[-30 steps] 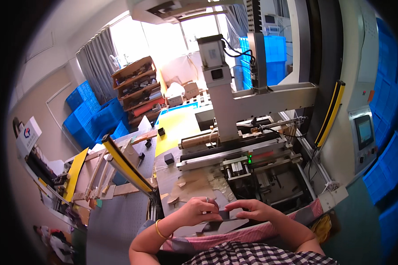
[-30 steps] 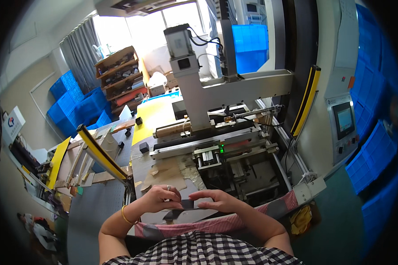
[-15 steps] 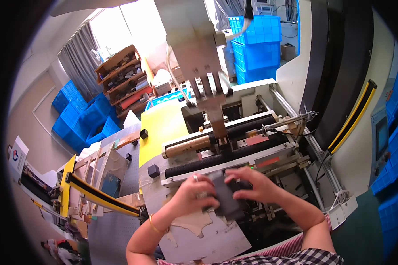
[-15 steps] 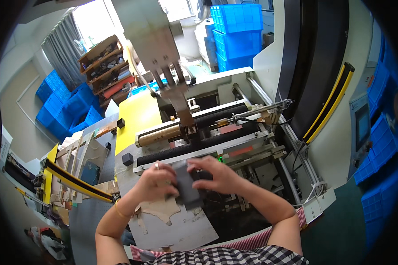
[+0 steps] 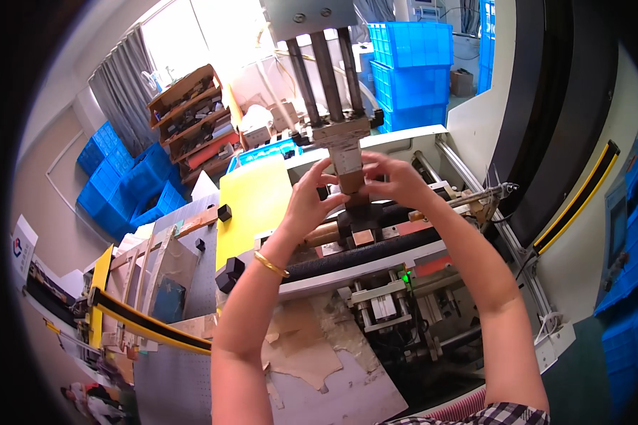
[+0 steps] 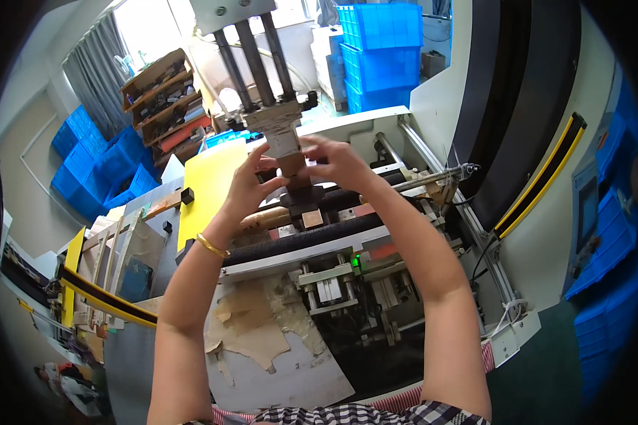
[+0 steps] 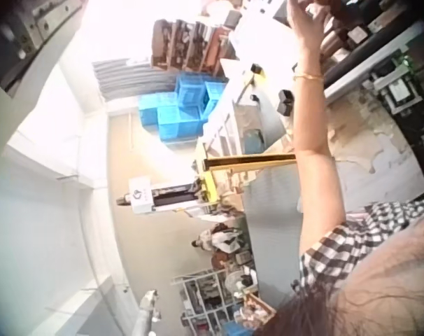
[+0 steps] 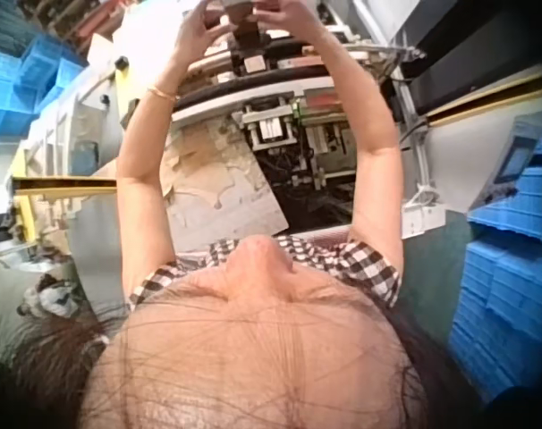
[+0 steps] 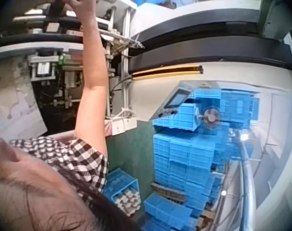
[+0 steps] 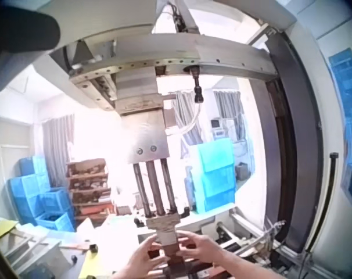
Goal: The person repeatedly folds cardboard pieces by hand and positions them onto an industrial machine press to shape and wrap boxes.
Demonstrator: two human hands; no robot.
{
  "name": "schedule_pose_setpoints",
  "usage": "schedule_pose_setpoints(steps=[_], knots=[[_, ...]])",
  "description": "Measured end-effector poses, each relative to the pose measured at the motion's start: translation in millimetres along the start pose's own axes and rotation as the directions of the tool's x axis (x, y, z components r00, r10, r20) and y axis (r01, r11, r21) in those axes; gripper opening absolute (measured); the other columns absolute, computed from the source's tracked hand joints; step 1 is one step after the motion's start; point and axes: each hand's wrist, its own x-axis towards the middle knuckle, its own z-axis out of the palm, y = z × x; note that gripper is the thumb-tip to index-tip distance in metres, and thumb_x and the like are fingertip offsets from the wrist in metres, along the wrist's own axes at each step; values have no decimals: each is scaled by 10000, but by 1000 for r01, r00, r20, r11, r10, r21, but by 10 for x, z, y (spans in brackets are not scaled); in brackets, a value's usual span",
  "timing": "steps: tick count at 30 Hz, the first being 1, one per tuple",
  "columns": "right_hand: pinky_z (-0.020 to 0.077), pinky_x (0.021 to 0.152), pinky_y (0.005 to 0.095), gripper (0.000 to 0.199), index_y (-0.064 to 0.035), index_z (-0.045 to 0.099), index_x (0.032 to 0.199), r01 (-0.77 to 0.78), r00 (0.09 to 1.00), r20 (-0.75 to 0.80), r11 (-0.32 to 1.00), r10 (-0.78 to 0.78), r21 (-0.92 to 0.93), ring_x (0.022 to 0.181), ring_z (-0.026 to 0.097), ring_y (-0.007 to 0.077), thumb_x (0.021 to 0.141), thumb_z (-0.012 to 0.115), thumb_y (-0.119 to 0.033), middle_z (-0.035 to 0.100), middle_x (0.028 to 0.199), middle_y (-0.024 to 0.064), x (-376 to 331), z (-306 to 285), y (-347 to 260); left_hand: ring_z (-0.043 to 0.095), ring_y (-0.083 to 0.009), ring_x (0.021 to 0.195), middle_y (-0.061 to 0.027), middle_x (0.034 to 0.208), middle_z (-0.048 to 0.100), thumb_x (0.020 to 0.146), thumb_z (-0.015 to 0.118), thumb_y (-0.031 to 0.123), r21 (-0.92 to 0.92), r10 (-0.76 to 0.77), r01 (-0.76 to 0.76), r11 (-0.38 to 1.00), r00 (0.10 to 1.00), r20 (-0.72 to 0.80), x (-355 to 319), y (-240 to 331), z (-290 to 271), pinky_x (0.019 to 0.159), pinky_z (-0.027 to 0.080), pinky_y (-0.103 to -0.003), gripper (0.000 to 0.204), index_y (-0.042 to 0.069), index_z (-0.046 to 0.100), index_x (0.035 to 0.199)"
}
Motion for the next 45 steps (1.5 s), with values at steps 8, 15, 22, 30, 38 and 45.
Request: schedule_pose_setpoints(steps=[8, 15, 22, 30, 38, 45], knots=[[523, 797, 330, 132, -24, 680, 1000, -86, 993, 100, 966, 64, 243, 880, 656, 196, 948, 582, -95, 691, 940, 103, -2115, 1658, -1230, 548, -332, 1148, -155, 1292, 568, 731, 812, 118, -97, 155, -148, 984, 986, 67, -2019, 724, -304, 968, 453, -417, 643, 52, 524, 1303], [504, 857, 291, 242, -22, 679, 1119, -516, 629, 774, 783, 70, 348, 947, 660, 160, 955, 607, -186, 712, 1010, 99, -3335, 2986, -2154, 623, -106, 743, -45, 821, 689, 887, 682, 108, -207, -646, 661, 722, 536, -543, -5437, 699, -1530, 671, 500, -256, 162, 9, 698, 1014], [495, 908, 376, 339, -28, 599, 1228, -227, 299, 899, 891, -321, 394, 1038, 638, 290, 977, 550, -251, 669, 1124, 151, -3037, 4390, -2926, 668, -394, 844, -214, 879, 688, 817, 588, 61, -215, -390, 899, -382, -368, -845, -10860, 1443, -1876, 769, 518, -447, 166, -17, 670, 938], [491, 921, 399, 353, -5, 586, 1238, -251, 72, 934, 900, -349, 356, 1053, 629, 326, 926, 580, -171, 661, 1118, 182, -3129, 5369, -3395, 654, -404, 720, -231, 798, 679, 750, 655, 18, -192, -307, 642, -742, -581, -754, -12215, 2717, -1652, 701, 540, -438, 175, -52, 667, 910], [493, 908, 421, 357, 4, 591, 1214, -130, 81, 936, 927, -343, 351, 1034, 630, 344, 926, 585, -207, 660, 1096, 201, -3167, 5268, -3505, 527, -148, 427, -58, 607, 575, 782, 613, -5, -530, -661, 846, 64, -362, -658, -11412, 1612, -2094, 345, 388, -300, 20, -14, 630, 788], [487, 901, 402, 295, -69, 629, 1188, 109, 728, 651, 974, -214, 199, 990, 638, 319, 940, 612, -228, 672, 1077, 149, -2825, 4036, -3041, 569, -82, 575, -35, 707, 671, 812, 666, 7, -69, -659, 675, 735, 686, -306, -6658, 1889, -2260, 531, 463, -241, 79, 14, 728, 860]])
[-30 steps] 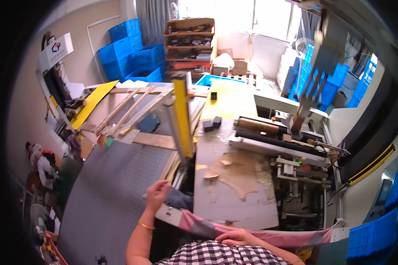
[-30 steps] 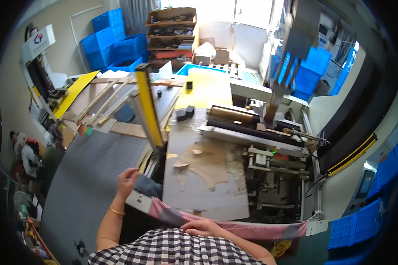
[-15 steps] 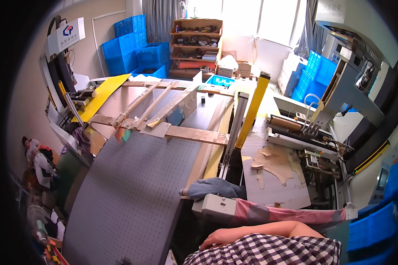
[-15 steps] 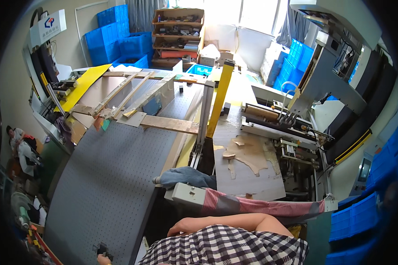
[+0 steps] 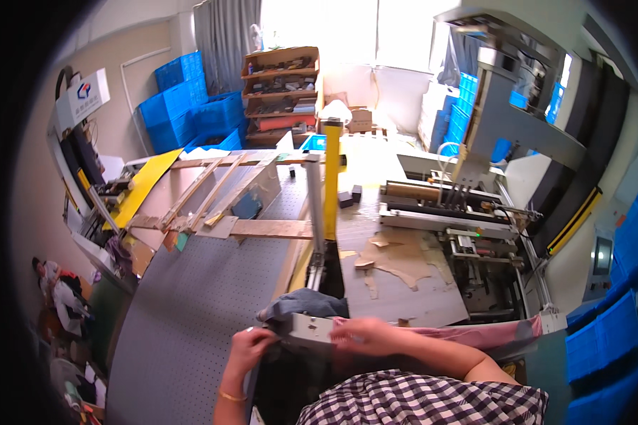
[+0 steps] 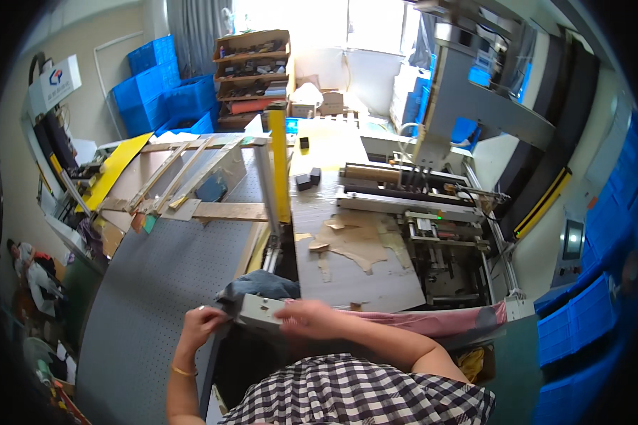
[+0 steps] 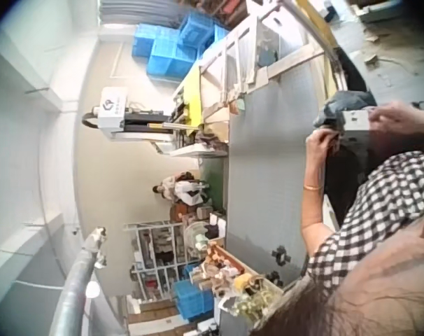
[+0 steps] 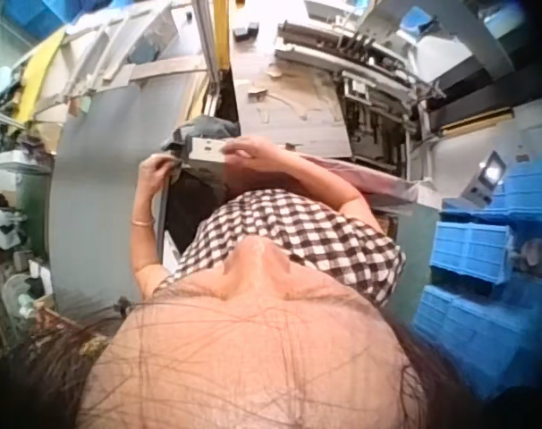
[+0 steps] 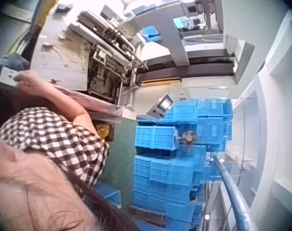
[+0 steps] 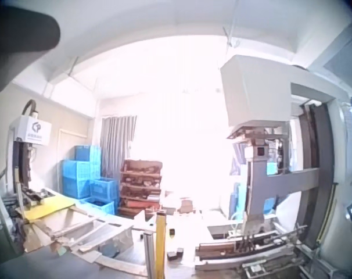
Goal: The person repeatedly folds cardboard pieces by hand and positions them onto an industrial machine press to shape and wrap boxes.
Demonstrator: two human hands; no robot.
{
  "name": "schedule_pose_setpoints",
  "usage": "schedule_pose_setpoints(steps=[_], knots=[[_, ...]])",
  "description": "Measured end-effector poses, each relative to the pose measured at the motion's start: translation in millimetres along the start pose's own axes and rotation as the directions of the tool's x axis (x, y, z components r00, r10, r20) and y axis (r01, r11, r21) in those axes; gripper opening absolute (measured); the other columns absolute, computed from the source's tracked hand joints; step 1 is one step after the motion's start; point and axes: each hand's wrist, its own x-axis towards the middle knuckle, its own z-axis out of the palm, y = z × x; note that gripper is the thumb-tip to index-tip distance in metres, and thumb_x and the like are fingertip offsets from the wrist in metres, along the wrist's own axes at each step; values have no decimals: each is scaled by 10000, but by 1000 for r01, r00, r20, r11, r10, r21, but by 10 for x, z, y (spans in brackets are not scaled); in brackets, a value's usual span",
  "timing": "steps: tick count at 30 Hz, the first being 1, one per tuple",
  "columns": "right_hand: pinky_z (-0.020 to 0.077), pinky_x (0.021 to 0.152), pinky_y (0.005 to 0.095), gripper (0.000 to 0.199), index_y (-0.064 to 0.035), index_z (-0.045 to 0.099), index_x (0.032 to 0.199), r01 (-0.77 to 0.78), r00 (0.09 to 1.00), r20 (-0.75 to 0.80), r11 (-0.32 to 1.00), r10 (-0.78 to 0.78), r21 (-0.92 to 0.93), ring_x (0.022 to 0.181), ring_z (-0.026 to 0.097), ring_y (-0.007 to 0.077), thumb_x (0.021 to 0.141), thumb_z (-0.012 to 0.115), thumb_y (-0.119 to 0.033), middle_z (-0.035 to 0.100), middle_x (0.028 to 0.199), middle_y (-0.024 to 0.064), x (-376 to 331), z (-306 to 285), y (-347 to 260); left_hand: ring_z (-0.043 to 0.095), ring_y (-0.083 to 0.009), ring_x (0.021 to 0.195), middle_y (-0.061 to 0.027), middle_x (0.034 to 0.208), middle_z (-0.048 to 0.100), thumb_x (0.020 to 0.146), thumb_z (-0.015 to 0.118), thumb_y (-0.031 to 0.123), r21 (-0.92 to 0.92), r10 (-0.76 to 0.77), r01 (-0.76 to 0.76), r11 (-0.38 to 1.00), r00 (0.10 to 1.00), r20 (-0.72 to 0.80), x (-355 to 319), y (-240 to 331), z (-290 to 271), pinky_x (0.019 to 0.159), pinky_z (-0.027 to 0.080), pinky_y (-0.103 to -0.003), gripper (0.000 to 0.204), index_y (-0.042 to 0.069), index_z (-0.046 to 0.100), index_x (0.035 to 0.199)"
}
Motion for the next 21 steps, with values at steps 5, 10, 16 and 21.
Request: schedule_pose_setpoints(steps=[5, 10, 16, 21], knots=[[474, 924, 392, 384, -77, 600, 1257, -71, 934, -357, 991, 27, -111, 1064, 619, 301, 888, 671, -159, 658, 1149, 135, -826, -880, -33, 649, -285, 750, -95, 830, 668, 811, 749, 254, 58, 415, -482, 874, 804, 427, 740, 1521, 978, 688, 512, -358, 205, 58, 710, 856], [476, 913, 401, 359, -94, 617, 1226, -94, 943, -328, 990, 55, -105, 1058, 610, 317, 888, 671, -202, 656, 1152, 131, -1731, -1174, 176, 627, -279, 795, -90, 832, 659, 826, 744, 243, -135, 573, -611, 780, 611, 546, 1044, 2253, 1890, 714, 495, -371, 180, 71, 718, 871], [445, 992, 334, 390, -60, 595, 1272, -194, 882, -337, 906, 329, 377, 1136, 601, 225, 926, 656, -229, 649, 1185, 109, -2310, -1500, 347, 645, -235, 804, -78, 854, 683, 791, 778, 169, -249, 594, -595, 764, 499, 630, 1380, 2651, 2545, 744, 497, -336, 142, 72, 735, 885], [471, 934, 345, 430, -69, 606, 1256, -154, 788, -564, 966, 247, 208, 1073, 597, 235, 874, 713, -234, 648, 1143, 103, -2343, -1792, 564, 601, -242, 949, -62, 952, 664, 753, 815, 234, -176, 566, -677, 714, 411, 714, 1791, 2564, 2930, 867, 447, -385, 208, 126, 720, 903]])
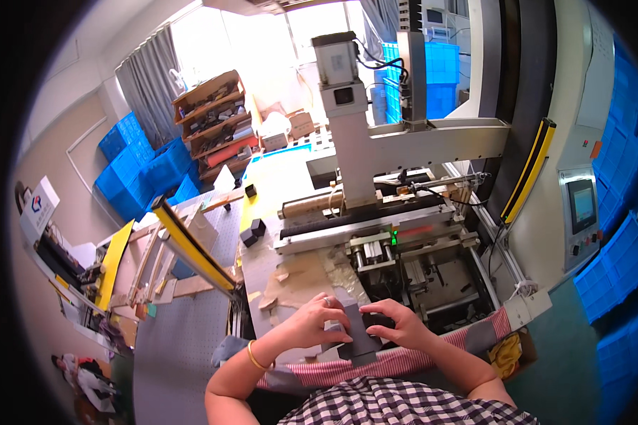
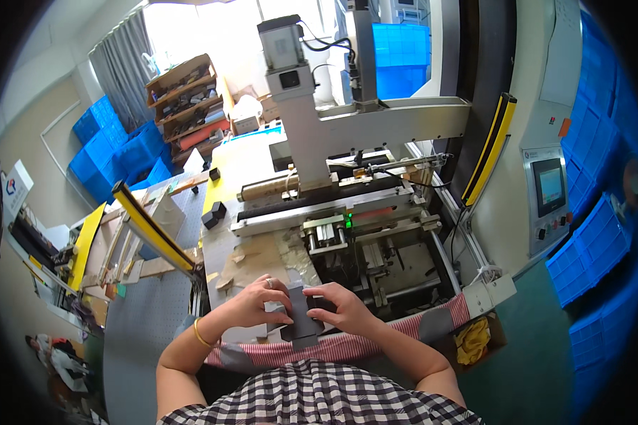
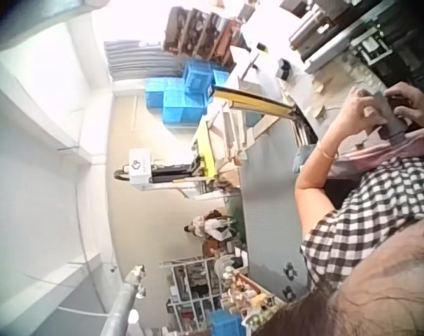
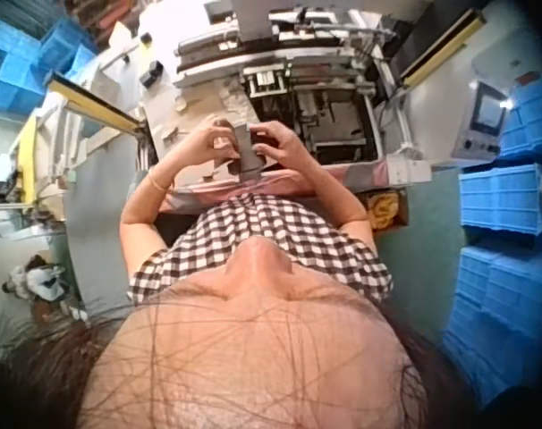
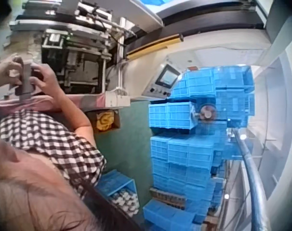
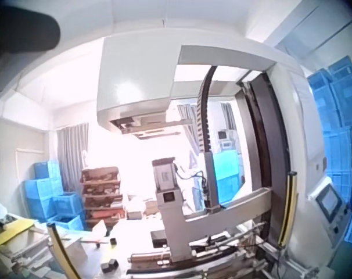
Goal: The person repeatedly folds cardboard pieces by hand and positions them onto an industrial machine press to shape and wrap boxes.
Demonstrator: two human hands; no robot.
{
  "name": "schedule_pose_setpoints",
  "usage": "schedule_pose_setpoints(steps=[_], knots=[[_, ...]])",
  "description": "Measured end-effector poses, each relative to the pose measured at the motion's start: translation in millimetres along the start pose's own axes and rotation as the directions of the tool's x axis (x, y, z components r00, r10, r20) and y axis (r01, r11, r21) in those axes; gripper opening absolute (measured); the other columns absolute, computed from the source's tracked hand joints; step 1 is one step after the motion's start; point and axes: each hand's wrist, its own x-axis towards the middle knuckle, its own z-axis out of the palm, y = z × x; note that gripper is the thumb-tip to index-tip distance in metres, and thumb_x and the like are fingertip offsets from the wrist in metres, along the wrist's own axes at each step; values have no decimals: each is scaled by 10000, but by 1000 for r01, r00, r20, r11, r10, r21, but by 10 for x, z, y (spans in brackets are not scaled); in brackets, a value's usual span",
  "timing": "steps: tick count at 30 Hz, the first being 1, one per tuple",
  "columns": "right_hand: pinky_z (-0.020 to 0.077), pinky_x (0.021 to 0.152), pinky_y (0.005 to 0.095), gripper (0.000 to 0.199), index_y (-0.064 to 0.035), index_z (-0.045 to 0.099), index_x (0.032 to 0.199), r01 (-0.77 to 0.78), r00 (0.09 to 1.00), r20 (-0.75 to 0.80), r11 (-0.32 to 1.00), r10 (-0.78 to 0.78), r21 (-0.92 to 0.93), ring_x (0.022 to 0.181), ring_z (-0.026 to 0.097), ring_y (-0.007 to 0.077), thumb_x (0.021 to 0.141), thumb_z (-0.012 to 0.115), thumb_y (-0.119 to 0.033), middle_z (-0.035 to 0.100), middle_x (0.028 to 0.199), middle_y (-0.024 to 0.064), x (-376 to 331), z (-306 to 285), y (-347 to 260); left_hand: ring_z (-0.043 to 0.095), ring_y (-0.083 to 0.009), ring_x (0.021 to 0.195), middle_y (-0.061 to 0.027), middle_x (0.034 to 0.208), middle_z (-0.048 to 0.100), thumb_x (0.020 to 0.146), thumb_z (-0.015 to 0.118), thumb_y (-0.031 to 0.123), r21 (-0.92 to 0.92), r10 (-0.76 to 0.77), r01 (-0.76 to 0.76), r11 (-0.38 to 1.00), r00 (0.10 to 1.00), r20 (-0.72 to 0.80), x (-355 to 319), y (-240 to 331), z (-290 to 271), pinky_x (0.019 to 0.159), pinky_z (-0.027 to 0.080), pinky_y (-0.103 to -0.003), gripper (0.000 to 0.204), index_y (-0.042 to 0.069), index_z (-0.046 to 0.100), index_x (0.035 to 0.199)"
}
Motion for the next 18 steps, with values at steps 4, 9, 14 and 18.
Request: schedule_pose_setpoints(steps=[4, 9, 14, 18], knots=[[468, 919, 370, 505, -88, 616, 1243, 129, 984, -93, 962, -155, -242, 1039, 580, 280, 801, 769, -278, 644, 1080, 108, 325, -230, 223, 535, -307, 999, -96, 1012, 610, 727, 823, 272, 18, -47, 51, 999, 984, -174, 216, -344, 182, 887, 448, -411, 332, 152, 681, 1002], [433, 973, 421, 549, -85, 616, 1245, 189, 962, -88, 858, -260, -477, 1025, 577, 277, 776, 785, -316, 643, 1031, 92, 726, -585, 404, 529, -316, 1103, -62, 1118, 638, 687, 836, 210, 173, -7, 82, 982, 919, -394, 515, -565, 155, 948, 447, -414, 476, 100, 655, 1113], [436, 945, 432, 619, -58, 555, 1290, 298, 932, -51, 839, -359, -454, 976, 588, 301, 764, 797, -276, 653, 1025, 86, 1408, -1121, 304, 552, -306, 1095, -94, 1153, 655, 688, 837, 156, 216, 116, -4, 976, 851, -513, 967, -830, -325, 958, 441, -407, 503, 54, 634, 1137], [518, 812, 297, 572, -15, 486, 1322, -92, 992, -71, 982, 104, 164, 876, 652, 153, 841, 757, -165, 698, 987, 97, 2256, -1589, 1012, 604, -121, 878, -65, 1134, 637, 755, 789, 22, -537, -358, 112, 836, 853, -380, 1737, -1707, -585, 773, 509, -263, 618, 58, 499, 1299]])
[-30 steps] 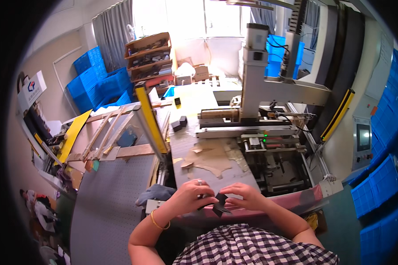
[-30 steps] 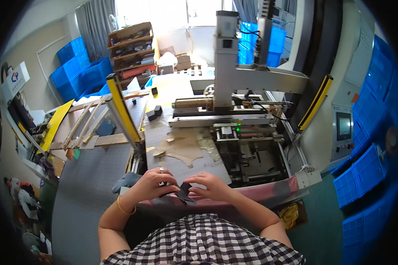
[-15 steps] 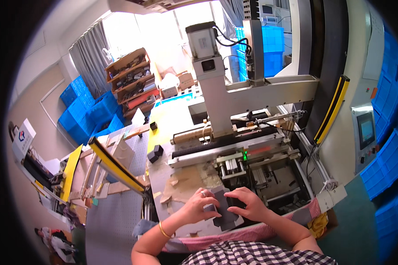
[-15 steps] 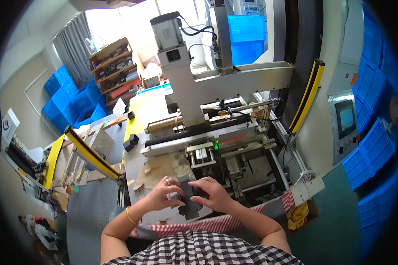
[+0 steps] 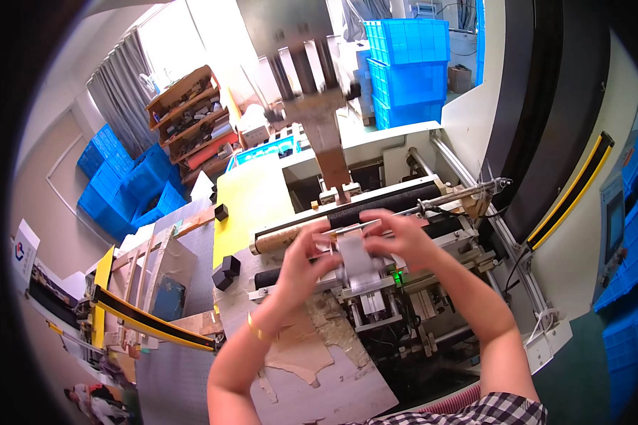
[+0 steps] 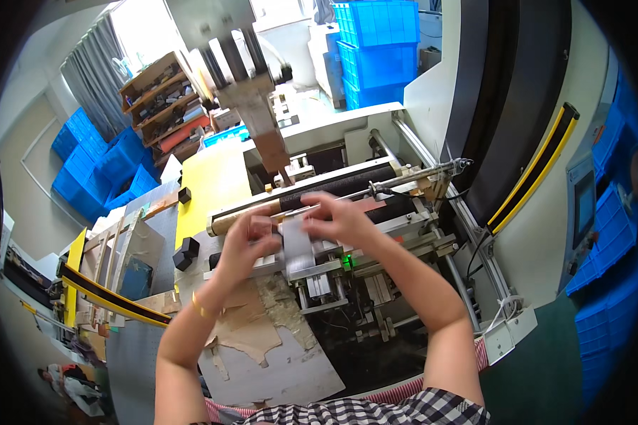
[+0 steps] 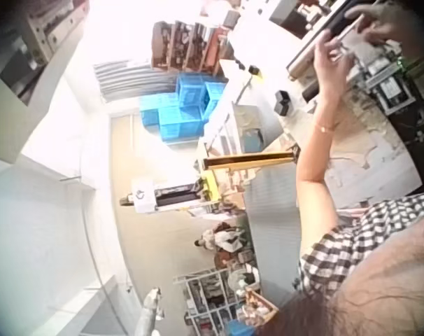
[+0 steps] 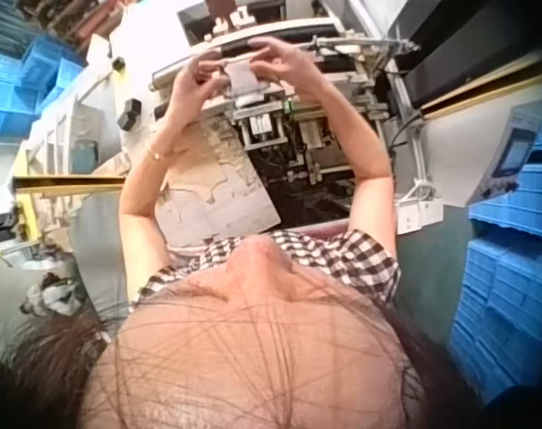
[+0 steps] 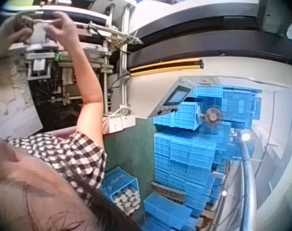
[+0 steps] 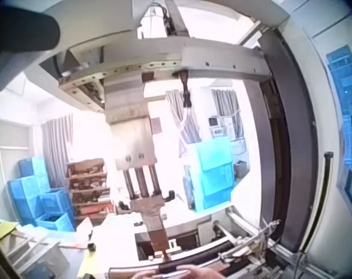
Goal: The person repeatedly folds cardboard pieces by hand and positions them onto an industrial machine press to shape and wrap boxes.
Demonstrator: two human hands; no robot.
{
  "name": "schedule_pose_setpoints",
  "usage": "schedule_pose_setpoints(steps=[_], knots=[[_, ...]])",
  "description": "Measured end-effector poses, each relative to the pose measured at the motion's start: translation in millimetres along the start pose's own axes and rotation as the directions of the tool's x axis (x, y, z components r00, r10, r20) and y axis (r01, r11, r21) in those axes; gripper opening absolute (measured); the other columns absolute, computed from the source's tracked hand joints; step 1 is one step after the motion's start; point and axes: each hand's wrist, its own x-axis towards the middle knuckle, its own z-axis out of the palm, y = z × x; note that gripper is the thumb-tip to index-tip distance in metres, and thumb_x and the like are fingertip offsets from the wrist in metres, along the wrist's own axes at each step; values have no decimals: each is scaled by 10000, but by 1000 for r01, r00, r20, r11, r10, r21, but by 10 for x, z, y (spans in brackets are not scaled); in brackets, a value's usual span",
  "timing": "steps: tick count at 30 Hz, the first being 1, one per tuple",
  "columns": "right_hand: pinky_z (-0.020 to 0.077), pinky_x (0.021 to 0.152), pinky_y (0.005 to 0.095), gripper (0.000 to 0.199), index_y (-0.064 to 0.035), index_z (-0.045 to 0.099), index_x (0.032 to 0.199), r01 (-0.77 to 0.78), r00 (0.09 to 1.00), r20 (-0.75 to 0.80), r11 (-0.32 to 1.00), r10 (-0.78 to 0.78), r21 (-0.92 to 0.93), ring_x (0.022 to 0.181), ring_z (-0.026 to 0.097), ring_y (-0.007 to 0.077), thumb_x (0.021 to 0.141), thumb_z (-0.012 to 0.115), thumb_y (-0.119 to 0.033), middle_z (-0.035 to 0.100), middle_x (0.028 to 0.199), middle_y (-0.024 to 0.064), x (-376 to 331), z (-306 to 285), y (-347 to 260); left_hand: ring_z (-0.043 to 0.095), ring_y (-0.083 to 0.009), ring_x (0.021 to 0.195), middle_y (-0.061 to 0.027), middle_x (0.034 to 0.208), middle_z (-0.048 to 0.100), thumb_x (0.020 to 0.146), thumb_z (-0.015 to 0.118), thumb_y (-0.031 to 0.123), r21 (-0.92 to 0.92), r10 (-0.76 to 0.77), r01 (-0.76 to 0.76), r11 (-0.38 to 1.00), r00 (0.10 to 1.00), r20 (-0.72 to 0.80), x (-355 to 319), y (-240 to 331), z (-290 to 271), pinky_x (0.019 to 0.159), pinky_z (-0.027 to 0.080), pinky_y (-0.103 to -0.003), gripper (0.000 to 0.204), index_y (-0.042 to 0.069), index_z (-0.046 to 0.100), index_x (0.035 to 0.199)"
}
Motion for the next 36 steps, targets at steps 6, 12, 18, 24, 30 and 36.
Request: schedule_pose_setpoints(steps=[6, 12, 18, 24, 30, 36], knots=[[534, 818, 300, 655, -45, 481, 1353, 245, 957, -56, 894, -285, -375, 874, 668, 146, 789, 797, -146, 716, 998, 108, 963, -410, -68, 622, -234, 1031, -77, 1005, 693, 738, 810, 95, 492, 355, -309, 814, 935, -1, 1101, 29, -330, 897, 494, -383, 734, 92, 449, 1377], [530, 844, 290, 474, 12, 494, 1330, 362, 862, -323, 920, -391, -148, 960, 669, 176, 936, 644, -203, 678, 1111, 112, 966, -295, 21, 569, -319, 1081, -148, 1192, 608, 639, 888, 202, 454, 467, -349, 820, 866, -179, 947, 30, -113, 959, 447, -421, 872, 126, 458, 1393], [531, 720, 345, 179, -26, 663, 1072, 41, 991, 127, 997, -33, -59, 806, 665, 211, 933, 587, -110, 677, 918, 100, -1251, 1591, -151, 559, -311, 1129, -109, 1195, 601, 763, 776, 157, 355, 533, -558, 750, 828, 176, -1649, 346, -170, 944, 477, -442, 515, 120, 597, 1245], [441, 974, 282, 324, 16, 610, 1243, -612, 480, 816, 789, 322, 49, 1114, 587, 144, 1008, 533, -194, 664, 1175, 73, -2521, 3042, 50, 642, -231, 742, -112, 866, 698, 843, 701, 117, 426, 143, 344, 837, 613, -777, -4452, -437, -1557, 654, 486, -340, 82, 55, 706, 897], [391, 1029, 294, 453, 35, 548, 1300, -461, 192, 981, 884, 13, 78, 1180, 541, 180, 1025, 487, -320, 613, 1257, 104, -2381, 4445, -67, 658, -351, 927, -159, 953, 692, 821, 677, 176, -187, -46, 975, -117, -194, -980, -10023, -1506, -1709, 762, 516, -420, 238, 16, 658, 997], [401, 1020, 299, 443, 37, 552, 1288, -532, 132, 981, 845, 143, -51, 1174, 549, 202, 1028, 478, -313, 619, 1233, 119, -2390, 5304, 130, 609, -264, 892, -124, 936, 659, 842, 645, 223, -485, -269, 752, -446, -629, -729, -10956, -1342, -1450, 688, 500, -384, 259, 10, 670, 987]])
